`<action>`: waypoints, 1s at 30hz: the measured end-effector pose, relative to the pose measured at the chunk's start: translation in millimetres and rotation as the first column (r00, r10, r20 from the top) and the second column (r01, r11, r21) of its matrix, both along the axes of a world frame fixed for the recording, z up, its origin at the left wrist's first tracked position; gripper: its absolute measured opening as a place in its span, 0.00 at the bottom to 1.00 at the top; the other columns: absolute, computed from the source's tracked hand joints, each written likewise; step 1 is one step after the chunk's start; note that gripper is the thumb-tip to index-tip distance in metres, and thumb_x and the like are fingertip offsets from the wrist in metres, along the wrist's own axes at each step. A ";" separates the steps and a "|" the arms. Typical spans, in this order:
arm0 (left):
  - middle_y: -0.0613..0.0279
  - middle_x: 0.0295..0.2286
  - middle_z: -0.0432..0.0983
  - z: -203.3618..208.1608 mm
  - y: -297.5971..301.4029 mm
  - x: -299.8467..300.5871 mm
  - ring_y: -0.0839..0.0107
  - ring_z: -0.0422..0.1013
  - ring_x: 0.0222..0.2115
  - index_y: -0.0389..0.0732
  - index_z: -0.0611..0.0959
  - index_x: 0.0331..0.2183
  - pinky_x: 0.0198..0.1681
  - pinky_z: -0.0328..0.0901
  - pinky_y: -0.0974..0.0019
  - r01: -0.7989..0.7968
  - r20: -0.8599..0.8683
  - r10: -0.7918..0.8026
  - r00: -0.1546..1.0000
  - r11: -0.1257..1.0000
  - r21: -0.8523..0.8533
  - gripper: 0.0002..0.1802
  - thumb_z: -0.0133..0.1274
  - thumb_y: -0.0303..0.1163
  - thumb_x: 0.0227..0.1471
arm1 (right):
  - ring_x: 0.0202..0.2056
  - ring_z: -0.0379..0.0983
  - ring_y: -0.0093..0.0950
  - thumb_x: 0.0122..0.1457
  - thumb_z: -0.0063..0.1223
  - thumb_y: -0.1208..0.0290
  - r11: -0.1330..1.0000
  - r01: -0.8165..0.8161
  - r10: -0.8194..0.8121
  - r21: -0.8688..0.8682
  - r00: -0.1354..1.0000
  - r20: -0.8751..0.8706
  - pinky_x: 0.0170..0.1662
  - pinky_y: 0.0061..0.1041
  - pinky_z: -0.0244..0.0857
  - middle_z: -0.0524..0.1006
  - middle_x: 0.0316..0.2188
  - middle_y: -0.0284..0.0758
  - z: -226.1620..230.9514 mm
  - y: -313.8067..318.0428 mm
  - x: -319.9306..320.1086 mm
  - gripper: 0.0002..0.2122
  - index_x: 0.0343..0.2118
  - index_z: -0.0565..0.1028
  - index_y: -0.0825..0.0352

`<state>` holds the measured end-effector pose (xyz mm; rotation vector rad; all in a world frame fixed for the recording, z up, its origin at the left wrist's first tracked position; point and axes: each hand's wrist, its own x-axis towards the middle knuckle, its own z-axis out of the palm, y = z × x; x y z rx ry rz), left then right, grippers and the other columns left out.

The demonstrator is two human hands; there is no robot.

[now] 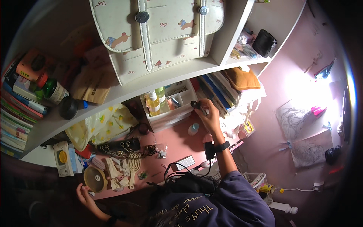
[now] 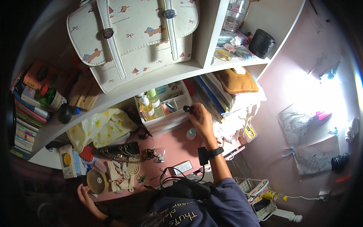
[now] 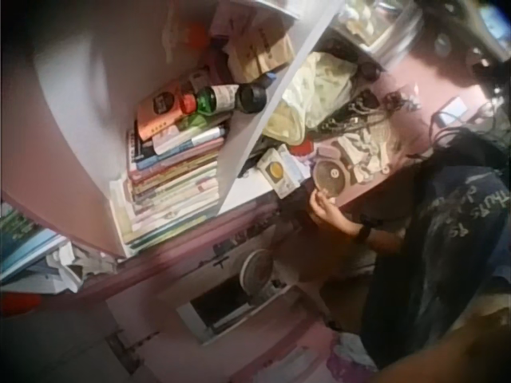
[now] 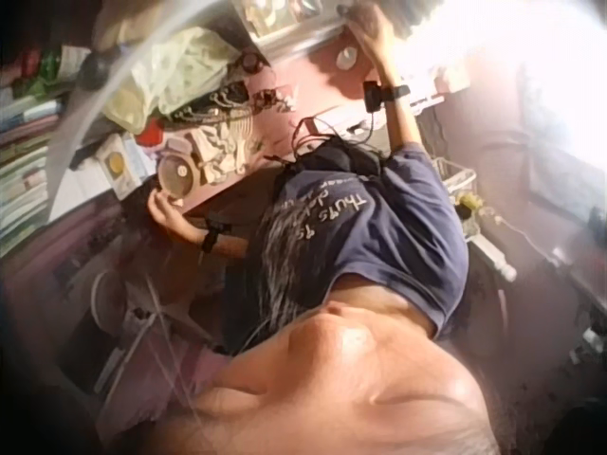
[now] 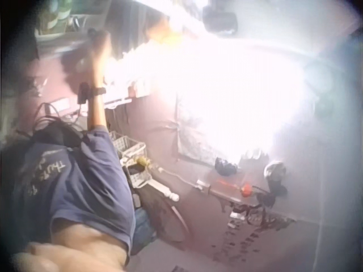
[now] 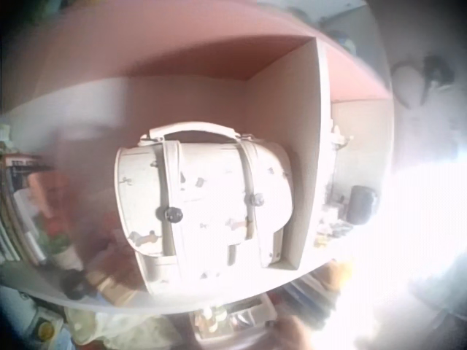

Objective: The person picks up and organizes various items from a desk including a hairbrush, small containers, and a bag, before moving a handbag to a bed.

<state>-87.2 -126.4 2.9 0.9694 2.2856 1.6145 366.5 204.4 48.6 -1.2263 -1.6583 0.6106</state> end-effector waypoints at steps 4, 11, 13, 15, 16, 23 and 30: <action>0.62 0.25 0.70 1.9 -2.8 1.1 0.75 0.66 0.29 0.35 0.72 0.40 0.36 0.62 0.70 -0.061 -0.034 0.060 0.998 0.997 -0.037 0.15 0.43 0.36 0.56 | 0.34 0.73 0.33 0.45 0.54 0.80 0.999 -0.030 0.031 0.031 0.999 -0.032 0.39 0.23 0.65 0.74 0.31 0.41 -15.0 32.9 -7.5 0.15 0.38 0.68 0.70; 0.61 0.26 0.69 -11.7 9.9 28.1 0.74 0.66 0.29 0.35 0.72 0.40 0.37 0.62 0.70 -0.040 0.062 0.042 0.997 0.999 -0.029 0.14 0.41 0.35 0.57 | 0.29 0.66 0.39 0.43 0.55 0.73 0.972 0.031 -0.128 0.231 0.899 0.420 0.34 0.34 0.59 0.72 0.26 0.40 -45.8 72.5 -23.6 0.08 0.26 0.71 0.66; 0.61 0.26 0.69 -11.1 8.5 31.8 0.73 0.66 0.29 0.35 0.72 0.40 0.38 0.61 0.70 -0.045 0.095 0.050 0.994 0.998 -0.050 0.14 0.41 0.35 0.57 | 0.32 0.65 0.37 0.42 0.56 0.72 0.923 0.016 -0.212 0.384 0.855 0.473 0.36 0.33 0.59 0.72 0.27 0.36 -47.5 73.9 -26.7 0.07 0.24 0.72 0.66; 0.61 0.26 0.70 -10.6 4.0 31.5 0.74 0.66 0.29 0.35 0.72 0.40 0.38 0.61 0.70 -0.044 0.071 0.047 0.996 0.998 -0.045 0.14 0.41 0.35 0.57 | 0.33 0.65 0.37 0.41 0.57 0.72 0.924 0.045 -0.234 0.379 0.851 0.469 0.37 0.33 0.58 0.71 0.27 0.35 -50.2 76.1 -28.0 0.06 0.23 0.73 0.65; 0.62 0.26 0.70 -10.0 1.3 31.3 0.74 0.66 0.29 0.35 0.72 0.40 0.38 0.62 0.71 -0.037 0.045 0.038 0.998 0.999 -0.036 0.13 0.42 0.34 0.57 | 0.34 0.64 0.36 0.41 0.57 0.71 0.922 0.078 -0.263 0.380 0.846 0.464 0.37 0.33 0.57 0.71 0.27 0.34 -50.6 77.1 -28.4 0.05 0.21 0.74 0.65; 0.62 0.26 0.70 -14.0 11.3 28.2 0.76 0.66 0.28 0.36 0.73 0.39 0.37 0.61 0.73 -0.034 0.125 0.031 0.992 0.999 0.022 0.12 0.43 0.33 0.56 | 0.32 0.63 0.39 0.44 0.53 0.74 0.854 0.051 -0.284 0.517 0.880 0.382 0.35 0.34 0.58 0.67 0.28 0.39 -35.8 62.7 -34.2 0.07 0.28 0.72 0.67; 0.62 0.27 0.72 -25.8 36.1 42.7 0.76 0.69 0.30 0.34 0.73 0.38 0.37 0.64 0.73 0.161 0.254 -0.176 0.951 0.984 0.076 0.13 0.46 0.33 0.55 | 0.34 0.64 0.35 0.48 0.48 0.74 0.870 -0.483 0.368 0.097 0.769 0.522 0.33 0.32 0.61 0.68 0.29 0.37 -68.0 -23.0 -81.5 0.05 0.28 0.72 0.66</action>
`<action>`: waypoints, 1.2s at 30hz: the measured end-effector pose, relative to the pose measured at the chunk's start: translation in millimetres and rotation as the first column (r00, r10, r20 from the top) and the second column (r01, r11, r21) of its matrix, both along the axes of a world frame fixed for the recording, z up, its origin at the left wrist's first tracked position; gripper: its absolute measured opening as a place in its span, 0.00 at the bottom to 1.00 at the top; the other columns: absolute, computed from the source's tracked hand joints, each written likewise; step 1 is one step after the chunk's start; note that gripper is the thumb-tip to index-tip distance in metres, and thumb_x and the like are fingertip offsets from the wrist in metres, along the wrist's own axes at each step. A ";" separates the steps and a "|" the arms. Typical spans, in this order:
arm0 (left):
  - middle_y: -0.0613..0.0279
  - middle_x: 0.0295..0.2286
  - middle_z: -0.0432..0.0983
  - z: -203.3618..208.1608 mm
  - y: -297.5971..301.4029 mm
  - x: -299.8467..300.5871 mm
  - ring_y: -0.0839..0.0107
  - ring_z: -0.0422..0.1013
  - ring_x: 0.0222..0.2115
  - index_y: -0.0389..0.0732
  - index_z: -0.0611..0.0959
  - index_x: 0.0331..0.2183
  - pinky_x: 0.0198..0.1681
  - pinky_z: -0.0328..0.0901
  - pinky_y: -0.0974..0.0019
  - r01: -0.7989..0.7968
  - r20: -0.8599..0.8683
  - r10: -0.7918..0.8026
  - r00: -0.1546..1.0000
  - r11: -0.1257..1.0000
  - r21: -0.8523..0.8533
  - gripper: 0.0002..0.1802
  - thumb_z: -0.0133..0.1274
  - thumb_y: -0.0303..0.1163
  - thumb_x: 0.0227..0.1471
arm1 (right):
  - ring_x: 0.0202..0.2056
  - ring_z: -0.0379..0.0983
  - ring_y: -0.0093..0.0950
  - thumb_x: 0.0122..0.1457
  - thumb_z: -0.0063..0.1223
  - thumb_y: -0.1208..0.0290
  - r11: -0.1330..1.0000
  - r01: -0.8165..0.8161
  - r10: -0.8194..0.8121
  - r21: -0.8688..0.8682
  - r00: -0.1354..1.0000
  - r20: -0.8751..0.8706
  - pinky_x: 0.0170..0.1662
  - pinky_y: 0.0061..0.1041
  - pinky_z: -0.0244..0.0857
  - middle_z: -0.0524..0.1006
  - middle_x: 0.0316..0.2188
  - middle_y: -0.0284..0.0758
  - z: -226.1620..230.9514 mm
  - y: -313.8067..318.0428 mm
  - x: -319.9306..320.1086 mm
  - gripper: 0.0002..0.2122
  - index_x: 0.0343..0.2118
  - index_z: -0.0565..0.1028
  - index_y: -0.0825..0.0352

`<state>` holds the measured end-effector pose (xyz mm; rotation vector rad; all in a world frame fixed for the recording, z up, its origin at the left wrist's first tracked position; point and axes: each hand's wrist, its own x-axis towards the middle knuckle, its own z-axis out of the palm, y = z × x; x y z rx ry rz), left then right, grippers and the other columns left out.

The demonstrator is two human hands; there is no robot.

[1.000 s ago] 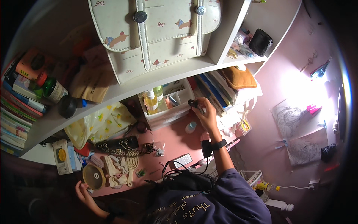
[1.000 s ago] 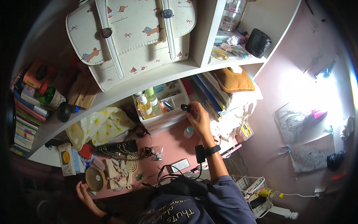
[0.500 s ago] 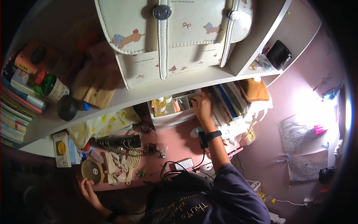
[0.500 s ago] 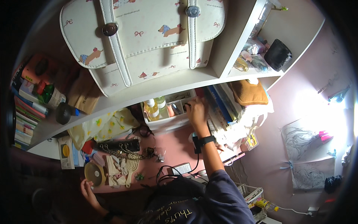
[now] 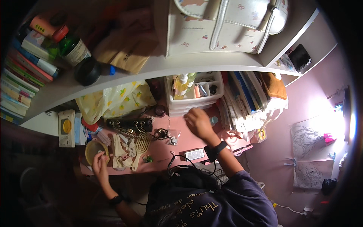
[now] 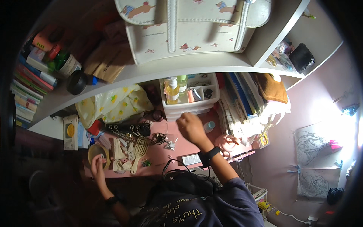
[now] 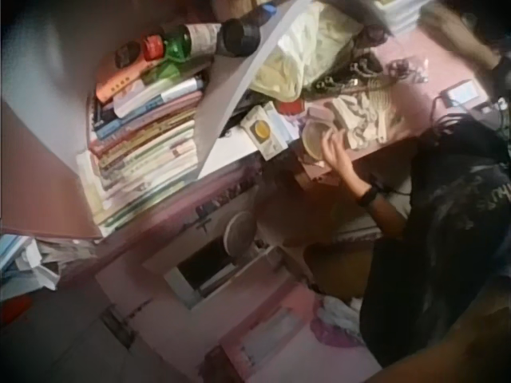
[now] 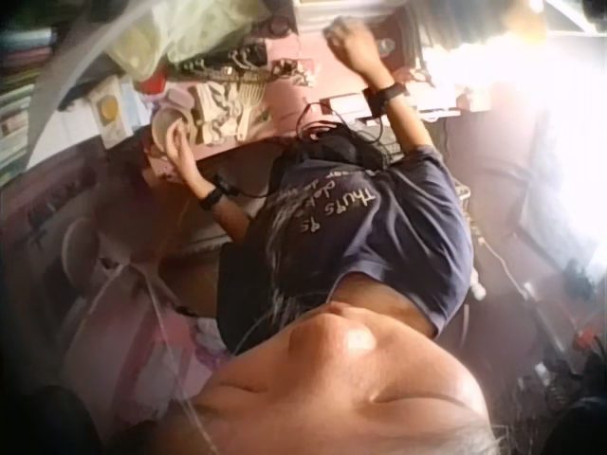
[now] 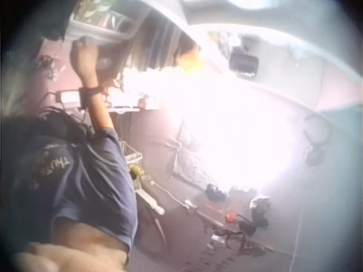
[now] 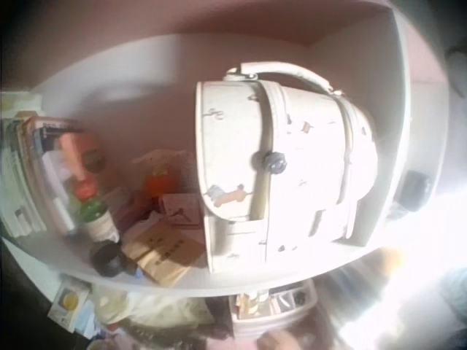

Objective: The person picks up and organizes various items from a desk including a hairbrush, small containers, and a bag, before moving a handbag to a bed.

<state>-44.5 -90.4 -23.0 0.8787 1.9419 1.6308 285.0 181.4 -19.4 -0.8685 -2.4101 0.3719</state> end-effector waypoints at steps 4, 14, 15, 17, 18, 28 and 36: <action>0.64 0.33 0.72 -23.9 52.2 33.9 0.74 0.69 0.32 0.35 0.74 0.38 0.38 0.63 0.71 0.393 -0.031 -0.400 0.916 0.910 -0.130 0.12 0.46 0.30 0.52 | 0.36 0.66 0.33 0.53 0.43 0.66 0.969 -0.245 0.246 -0.042 0.918 0.311 0.36 0.31 0.63 0.69 0.31 0.34 -60.6 -27.9 -23.9 0.08 0.30 0.74 0.62; 0.50 0.48 0.62 -118.3 139.4 114.2 0.51 0.66 0.42 0.37 0.76 0.33 0.43 0.63 0.58 0.643 -0.170 -0.781 0.601 0.599 -0.478 0.12 0.51 0.33 0.44 | 0.42 0.67 0.31 0.50 0.46 0.68 0.977 -0.212 0.185 -0.025 0.782 0.595 0.39 0.30 0.65 0.68 0.41 0.36 -116.4 -54.1 -41.0 0.17 0.46 0.67 0.56; 0.49 0.47 0.63 -126.8 143.0 118.3 0.51 0.66 0.42 0.35 0.76 0.33 0.44 0.62 0.58 0.603 -0.175 -0.805 0.566 0.549 -0.579 0.13 0.51 0.33 0.44 | 0.42 0.67 0.31 0.50 0.46 0.68 0.978 -0.205 0.179 -0.027 0.780 0.599 0.39 0.30 0.65 0.68 0.41 0.36 -115.9 -55.6 -39.0 0.17 0.46 0.67 0.56; 0.48 0.47 0.63 -145.3 144.2 115.4 0.50 0.65 0.42 0.34 0.76 0.33 0.44 0.62 0.58 0.541 -0.180 -0.821 0.541 0.504 -0.674 0.14 0.51 0.33 0.43 | 0.35 0.70 0.32 0.48 0.47 0.70 0.978 -0.203 0.155 0.034 0.834 0.530 0.36 0.29 0.67 0.69 0.36 0.36 -113.5 -57.4 -42.1 0.20 0.47 0.67 0.57; 0.48 0.46 0.64 -147.9 147.2 116.8 0.51 0.65 0.42 0.33 0.75 0.34 0.44 0.62 0.58 0.531 -0.261 -0.783 0.564 0.586 -0.612 0.15 0.51 0.33 0.43 | 0.35 0.70 0.32 0.48 0.47 0.70 0.980 -0.196 0.148 0.035 0.833 0.534 0.36 0.29 0.67 0.69 0.36 0.36 -111.5 -55.5 -41.0 0.20 0.47 0.67 0.57; 0.49 0.45 0.64 -126.6 161.9 113.3 0.59 0.69 0.34 0.33 0.65 0.49 0.41 0.63 0.61 0.610 -0.129 -0.663 0.738 0.736 -0.295 0.28 0.50 0.33 0.46 | 0.37 0.70 0.36 0.45 0.54 0.67 0.973 0.043 0.062 -0.228 0.898 0.435 0.38 0.34 0.64 0.70 0.35 0.37 -115.9 -34.1 -69.3 0.16 0.39 0.69 0.59; 0.50 0.45 0.65 -135.0 153.8 102.7 0.61 0.69 0.38 0.35 0.69 0.47 0.41 0.64 0.63 0.552 -0.220 -0.659 0.720 0.735 -0.394 0.25 0.52 0.34 0.46 | 0.36 0.69 0.36 0.41 0.52 0.70 0.986 0.011 0.066 -0.165 0.888 0.455 0.39 0.32 0.62 0.72 0.32 0.37 -105.0 -31.2 -78.6 0.18 0.39 0.69 0.62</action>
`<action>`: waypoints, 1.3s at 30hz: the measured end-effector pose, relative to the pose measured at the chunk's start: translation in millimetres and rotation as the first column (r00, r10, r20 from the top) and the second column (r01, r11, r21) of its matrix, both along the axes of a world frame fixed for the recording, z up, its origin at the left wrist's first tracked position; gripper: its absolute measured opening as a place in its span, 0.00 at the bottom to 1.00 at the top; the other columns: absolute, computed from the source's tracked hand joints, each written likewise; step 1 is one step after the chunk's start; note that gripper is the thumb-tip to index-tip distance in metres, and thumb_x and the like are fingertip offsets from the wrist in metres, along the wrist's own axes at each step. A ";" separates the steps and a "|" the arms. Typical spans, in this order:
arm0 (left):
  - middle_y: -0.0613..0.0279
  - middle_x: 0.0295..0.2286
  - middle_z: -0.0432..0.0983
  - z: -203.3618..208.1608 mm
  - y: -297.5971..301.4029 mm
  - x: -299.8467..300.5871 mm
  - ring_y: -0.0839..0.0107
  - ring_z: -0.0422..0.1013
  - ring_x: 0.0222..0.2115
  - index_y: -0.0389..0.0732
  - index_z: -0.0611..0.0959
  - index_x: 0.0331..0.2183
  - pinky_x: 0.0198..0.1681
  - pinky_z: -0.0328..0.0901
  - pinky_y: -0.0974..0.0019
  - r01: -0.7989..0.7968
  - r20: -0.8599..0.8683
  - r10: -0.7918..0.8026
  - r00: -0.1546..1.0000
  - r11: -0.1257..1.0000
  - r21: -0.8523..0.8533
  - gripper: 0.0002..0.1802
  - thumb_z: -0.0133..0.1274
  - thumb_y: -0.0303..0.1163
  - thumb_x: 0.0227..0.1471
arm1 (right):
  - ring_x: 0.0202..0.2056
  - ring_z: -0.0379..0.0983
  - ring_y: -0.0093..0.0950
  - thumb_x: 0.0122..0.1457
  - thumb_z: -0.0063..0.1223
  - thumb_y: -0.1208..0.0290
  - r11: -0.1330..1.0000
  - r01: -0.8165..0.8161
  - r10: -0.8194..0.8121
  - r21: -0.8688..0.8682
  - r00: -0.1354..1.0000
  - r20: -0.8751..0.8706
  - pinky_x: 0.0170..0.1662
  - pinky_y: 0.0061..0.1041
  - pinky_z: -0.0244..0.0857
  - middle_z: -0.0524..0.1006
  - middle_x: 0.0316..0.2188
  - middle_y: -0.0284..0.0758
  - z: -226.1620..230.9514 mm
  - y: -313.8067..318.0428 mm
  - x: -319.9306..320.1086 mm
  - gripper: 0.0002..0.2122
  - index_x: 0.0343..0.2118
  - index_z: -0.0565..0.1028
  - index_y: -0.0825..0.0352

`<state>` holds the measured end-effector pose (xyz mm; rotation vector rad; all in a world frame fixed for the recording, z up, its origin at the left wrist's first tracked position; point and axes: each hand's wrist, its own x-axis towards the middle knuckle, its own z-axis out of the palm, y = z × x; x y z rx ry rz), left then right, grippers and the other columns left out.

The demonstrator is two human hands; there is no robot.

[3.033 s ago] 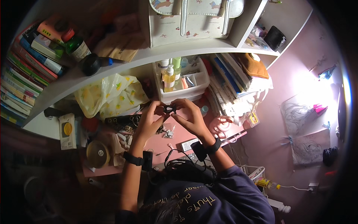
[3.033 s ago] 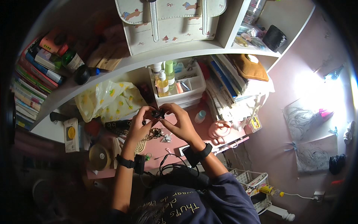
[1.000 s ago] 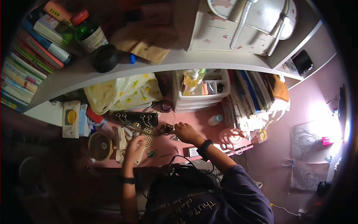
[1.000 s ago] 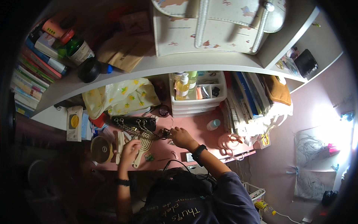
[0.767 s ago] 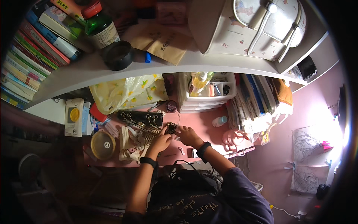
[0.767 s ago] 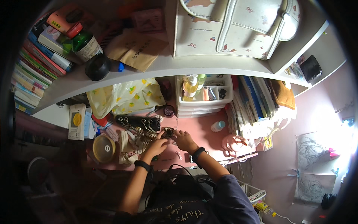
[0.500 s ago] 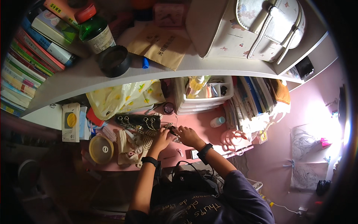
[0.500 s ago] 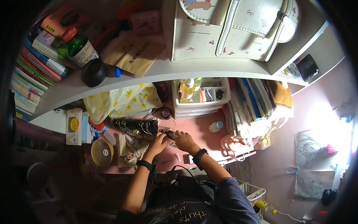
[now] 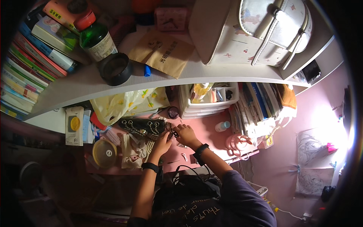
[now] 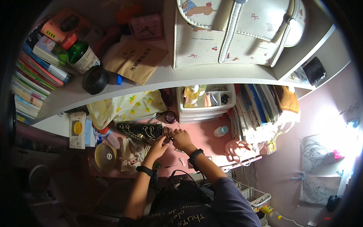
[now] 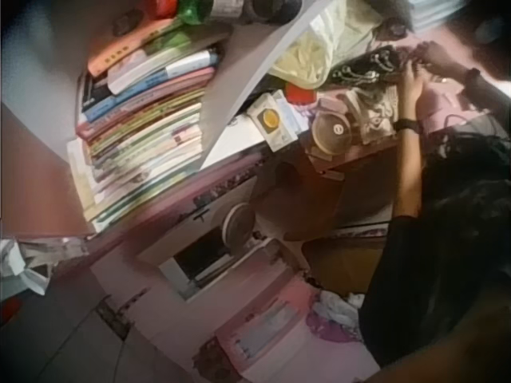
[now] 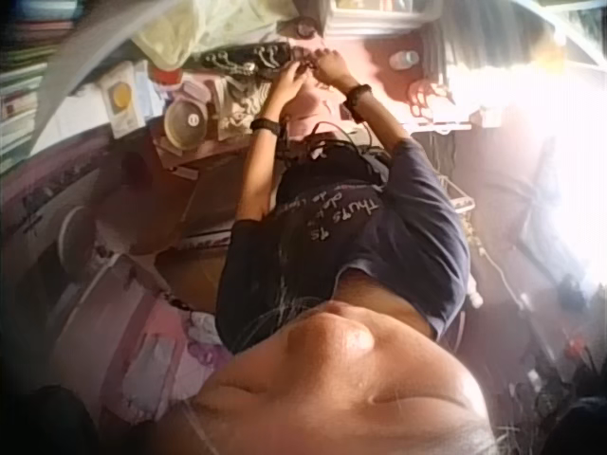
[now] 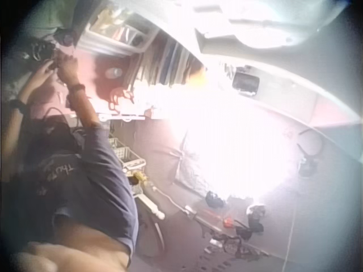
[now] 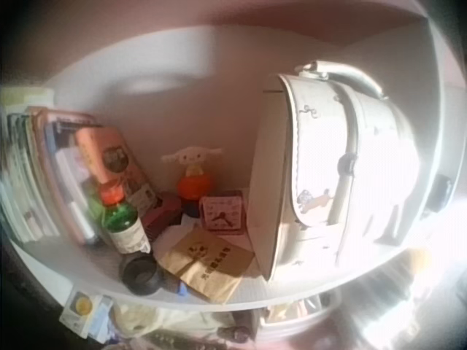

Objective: The person picks up and organizes various items from a desk including a hairbrush, small containers, and a bag, before moving a handbag to a bed.

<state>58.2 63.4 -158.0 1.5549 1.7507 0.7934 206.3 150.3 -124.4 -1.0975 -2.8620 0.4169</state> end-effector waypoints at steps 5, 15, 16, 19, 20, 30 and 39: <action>0.51 0.42 0.68 26.1 -0.1 2.7 0.57 0.66 0.42 0.33 0.71 0.43 0.45 0.61 0.64 0.001 0.340 -0.010 0.940 1.000 0.028 0.21 0.51 0.34 0.48 | 0.38 0.68 0.39 0.43 0.51 0.73 0.970 -0.042 -0.053 -0.238 0.924 -0.379 0.40 0.34 0.59 0.72 0.34 0.40 59.5 0.3 28.4 0.18 0.40 0.67 0.65; 0.63 0.31 0.73 145.1 17.1 25.7 0.79 0.68 0.30 0.32 0.75 0.37 0.34 0.63 0.74 0.290 0.673 -0.326 0.664 0.942 0.170 0.13 0.50 0.31 0.50 | 0.40 0.66 0.40 0.44 0.54 0.77 0.971 -0.147 0.004 -0.188 0.798 -0.603 0.43 0.32 0.61 0.71 0.36 0.42 159.7 -18.7 62.7 0.20 0.43 0.67 0.68; 0.63 0.31 0.74 146.5 20.0 29.2 0.78 0.68 0.31 0.32 0.75 0.37 0.36 0.64 0.74 0.237 0.691 -0.257 0.676 0.963 0.127 0.13 0.51 0.31 0.50 | 0.40 0.66 0.40 0.44 0.55 0.77 0.977 -0.125 -0.011 -0.171 0.777 -0.629 0.43 0.32 0.61 0.71 0.37 0.42 163.1 -19.3 64.9 0.21 0.44 0.67 0.68; 0.63 0.32 0.73 161.1 31.8 42.8 0.77 0.69 0.32 0.33 0.73 0.38 0.38 0.63 0.73 0.136 0.713 -0.265 0.649 0.963 0.234 0.13 0.49 0.29 0.50 | 0.40 0.68 0.34 0.47 0.56 0.76 0.965 -0.027 -0.180 -0.261 0.655 -0.734 0.42 0.28 0.62 0.71 0.38 0.41 178.0 -17.6 72.3 0.22 0.47 0.65 0.69; 0.62 0.32 0.73 167.6 34.6 48.4 0.77 0.69 0.33 0.33 0.73 0.38 0.39 0.63 0.73 0.107 0.745 -0.241 0.622 0.969 0.225 0.13 0.50 0.29 0.50 | 0.40 0.68 0.30 0.48 0.56 0.77 0.941 -0.039 -0.250 -0.336 0.590 -0.768 0.43 0.26 0.62 0.70 0.39 0.39 174.7 -14.1 76.9 0.22 0.47 0.64 0.70; 0.60 0.37 0.71 189.5 49.2 49.6 0.75 0.67 0.35 0.33 0.71 0.43 0.40 0.62 0.72 0.204 0.498 -0.330 0.802 0.935 0.291 0.17 0.48 0.27 0.50 | 0.33 0.69 0.30 0.44 0.56 0.78 0.951 0.153 -0.308 -0.268 0.476 -0.824 0.38 0.25 0.64 0.70 0.30 0.39 181.1 30.0 121.1 0.16 0.39 0.68 0.71; 0.59 0.34 0.73 172.3 7.4 -54.2 0.74 0.69 0.34 0.32 0.73 0.39 0.40 0.62 0.72 -0.129 0.517 -0.004 0.856 0.966 0.222 0.12 0.45 0.28 0.54 | 0.31 0.70 0.39 0.46 0.56 0.73 0.794 0.607 -0.426 -0.027 0.524 -0.738 0.33 0.31 0.64 0.73 0.27 0.43 135.4 110.1 144.4 0.12 0.34 0.69 0.69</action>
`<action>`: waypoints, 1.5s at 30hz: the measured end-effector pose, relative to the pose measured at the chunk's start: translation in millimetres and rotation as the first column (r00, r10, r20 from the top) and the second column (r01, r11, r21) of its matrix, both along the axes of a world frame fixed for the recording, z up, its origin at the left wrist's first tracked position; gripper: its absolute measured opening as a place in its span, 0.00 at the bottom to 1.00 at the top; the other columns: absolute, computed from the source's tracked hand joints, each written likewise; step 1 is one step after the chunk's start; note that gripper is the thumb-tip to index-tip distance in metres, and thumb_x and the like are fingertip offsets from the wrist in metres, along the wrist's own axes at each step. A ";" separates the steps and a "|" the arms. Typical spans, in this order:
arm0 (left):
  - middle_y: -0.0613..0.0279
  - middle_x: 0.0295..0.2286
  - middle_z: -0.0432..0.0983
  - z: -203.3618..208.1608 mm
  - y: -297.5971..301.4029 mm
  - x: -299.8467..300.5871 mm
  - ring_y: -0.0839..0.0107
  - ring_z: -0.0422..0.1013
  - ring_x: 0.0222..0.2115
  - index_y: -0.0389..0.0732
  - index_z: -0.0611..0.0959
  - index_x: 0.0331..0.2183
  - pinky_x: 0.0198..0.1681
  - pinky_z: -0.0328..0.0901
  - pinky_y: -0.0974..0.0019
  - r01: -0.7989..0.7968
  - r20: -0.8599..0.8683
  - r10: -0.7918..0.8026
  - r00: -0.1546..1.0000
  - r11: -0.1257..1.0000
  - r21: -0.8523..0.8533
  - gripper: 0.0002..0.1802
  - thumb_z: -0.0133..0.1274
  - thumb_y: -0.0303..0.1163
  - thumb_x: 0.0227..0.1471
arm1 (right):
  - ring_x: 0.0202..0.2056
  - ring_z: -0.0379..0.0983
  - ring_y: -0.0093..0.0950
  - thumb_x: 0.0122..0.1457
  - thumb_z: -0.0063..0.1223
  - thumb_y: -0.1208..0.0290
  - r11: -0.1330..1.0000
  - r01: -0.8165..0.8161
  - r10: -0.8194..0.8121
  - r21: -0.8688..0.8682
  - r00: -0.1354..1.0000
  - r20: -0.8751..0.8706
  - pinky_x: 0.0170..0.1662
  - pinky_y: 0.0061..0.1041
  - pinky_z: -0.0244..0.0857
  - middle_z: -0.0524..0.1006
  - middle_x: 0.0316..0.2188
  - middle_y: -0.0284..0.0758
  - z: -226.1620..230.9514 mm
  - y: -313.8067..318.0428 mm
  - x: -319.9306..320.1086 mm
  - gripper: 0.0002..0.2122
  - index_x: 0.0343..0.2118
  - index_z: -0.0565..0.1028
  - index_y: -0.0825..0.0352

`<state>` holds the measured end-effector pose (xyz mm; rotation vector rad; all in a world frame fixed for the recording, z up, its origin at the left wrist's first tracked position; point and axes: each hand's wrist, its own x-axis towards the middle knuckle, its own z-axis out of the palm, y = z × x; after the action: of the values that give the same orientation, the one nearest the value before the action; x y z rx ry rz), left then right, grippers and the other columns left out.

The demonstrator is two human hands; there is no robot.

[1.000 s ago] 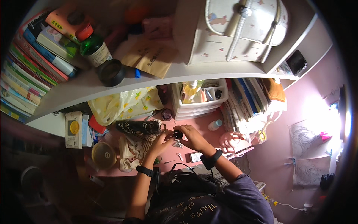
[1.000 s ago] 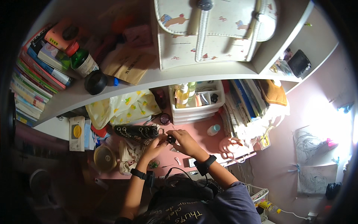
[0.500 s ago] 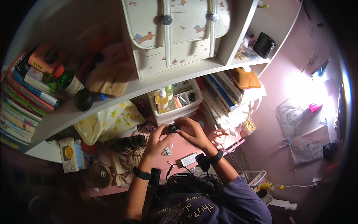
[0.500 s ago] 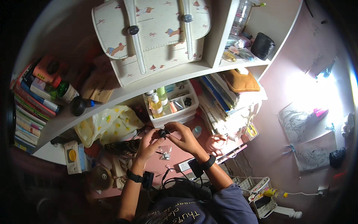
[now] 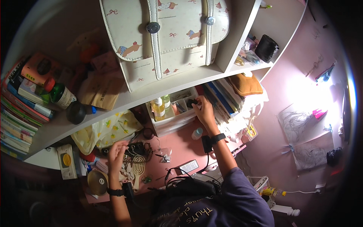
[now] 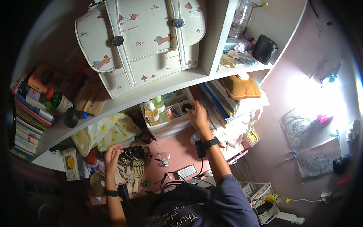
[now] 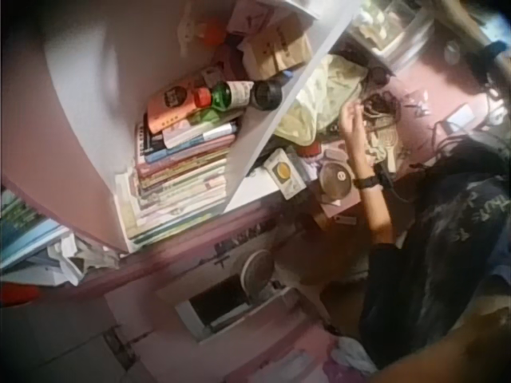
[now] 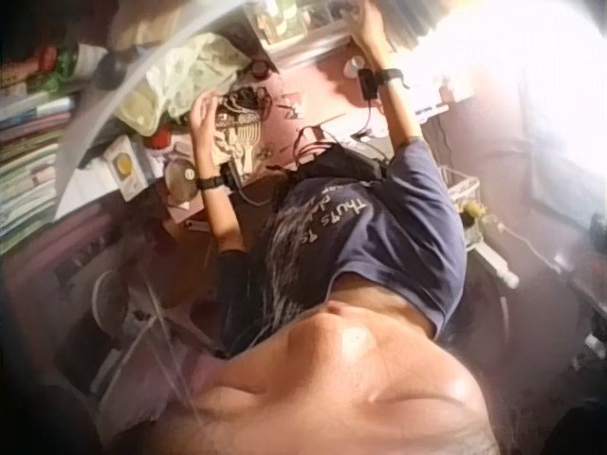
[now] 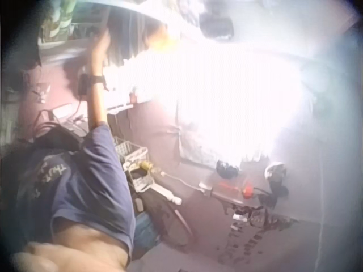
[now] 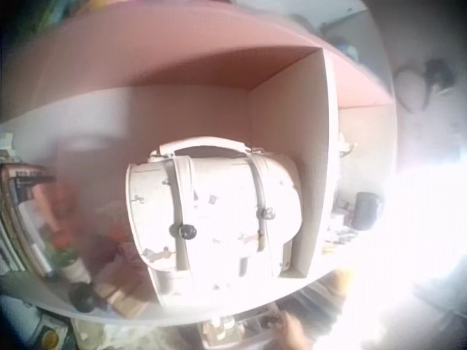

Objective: The person picks up and organizes various items from a desk including a hairbrush, small containers, and a bag, before moving a handbag to a bed.

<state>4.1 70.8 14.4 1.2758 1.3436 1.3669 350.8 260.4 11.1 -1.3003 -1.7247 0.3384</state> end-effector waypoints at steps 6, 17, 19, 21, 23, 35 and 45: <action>0.59 0.32 0.72 -13.8 -46.3 -41.3 0.74 0.68 0.33 0.32 0.73 0.38 0.39 0.63 0.71 -0.208 -0.011 0.208 0.978 0.975 -0.077 0.11 0.44 0.28 0.55 | 0.30 0.71 0.38 0.43 0.58 0.73 0.999 0.016 -0.012 -0.039 0.995 0.098 0.32 0.28 0.64 0.73 0.26 0.43 -2.6 5.8 -11.2 0.12 0.32 0.71 0.69; 0.62 0.29 0.71 -30.7 -80.0 -53.0 0.74 0.68 0.31 0.33 0.73 0.37 0.37 0.63 0.71 -0.359 -0.083 0.350 0.933 0.923 -0.136 0.14 0.44 0.34 0.56 | 0.27 0.72 0.39 0.41 0.59 0.73 0.996 0.015 -0.032 0.083 0.977 0.210 0.30 0.31 0.65 0.74 0.23 0.42 -4.1 9.9 -14.5 0.11 0.29 0.73 0.66; 0.62 0.29 0.71 -29.2 -77.4 -47.4 0.74 0.67 0.31 0.33 0.73 0.37 0.37 0.63 0.71 -0.346 -0.089 0.336 0.938 0.927 -0.144 0.14 0.44 0.34 0.56 | 0.26 0.72 0.39 0.42 0.59 0.73 0.996 0.064 -0.073 0.055 0.977 0.199 0.29 0.31 0.65 0.74 0.22 0.42 -10.7 11.1 -14.4 0.10 0.29 0.73 0.67; 0.62 0.29 0.71 -28.6 -75.6 -43.6 0.74 0.67 0.31 0.33 0.73 0.37 0.37 0.63 0.71 -0.335 -0.094 0.324 0.942 0.930 -0.149 0.14 0.44 0.35 0.56 | 0.23 0.71 0.36 0.46 0.56 0.74 1.000 0.024 -0.024 -0.002 0.993 0.113 0.25 0.29 0.64 0.74 0.23 0.43 -16.6 13.2 -13.8 0.10 0.33 0.72 0.69; 0.62 0.29 0.72 -30.3 -75.3 -41.4 0.74 0.68 0.30 0.35 0.74 0.37 0.37 0.63 0.71 -0.337 -0.088 0.328 0.940 0.935 -0.115 0.15 0.44 0.37 0.56 | 0.23 0.71 0.36 0.46 0.56 0.74 0.997 -0.017 0.008 0.075 0.993 0.116 0.25 0.28 0.64 0.74 0.23 0.43 -17.9 15.1 -14.2 0.10 0.32 0.72 0.69; 0.62 0.28 0.71 -24.6 -71.4 -32.9 0.75 0.68 0.30 0.33 0.74 0.36 0.36 0.63 0.71 -0.300 -0.105 0.287 0.952 0.945 -0.131 0.15 0.44 0.36 0.56 | 0.23 0.70 0.38 0.39 0.59 0.75 0.961 0.036 -0.083 0.275 0.983 0.163 0.28 0.31 0.63 0.73 0.21 0.38 -11.6 16.8 -12.7 0.06 0.22 0.74 0.67; 0.61 0.28 0.72 -32.8 -90.7 -35.6 0.74 0.68 0.30 0.33 0.73 0.37 0.36 0.63 0.71 -0.319 -0.073 0.312 0.947 0.941 -0.115 0.13 0.43 0.33 0.56 | 0.32 0.65 0.39 0.47 0.49 0.76 0.964 0.024 -0.084 0.264 0.972 0.220 0.34 0.33 0.58 0.69 0.28 0.39 4.5 -17.5 -20.4 0.12 0.37 0.71 0.65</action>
<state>-31.5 -19.9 -18.4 1.0509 1.7004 1.4430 330.4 242.8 15.6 -1.2266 -1.8492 -0.0744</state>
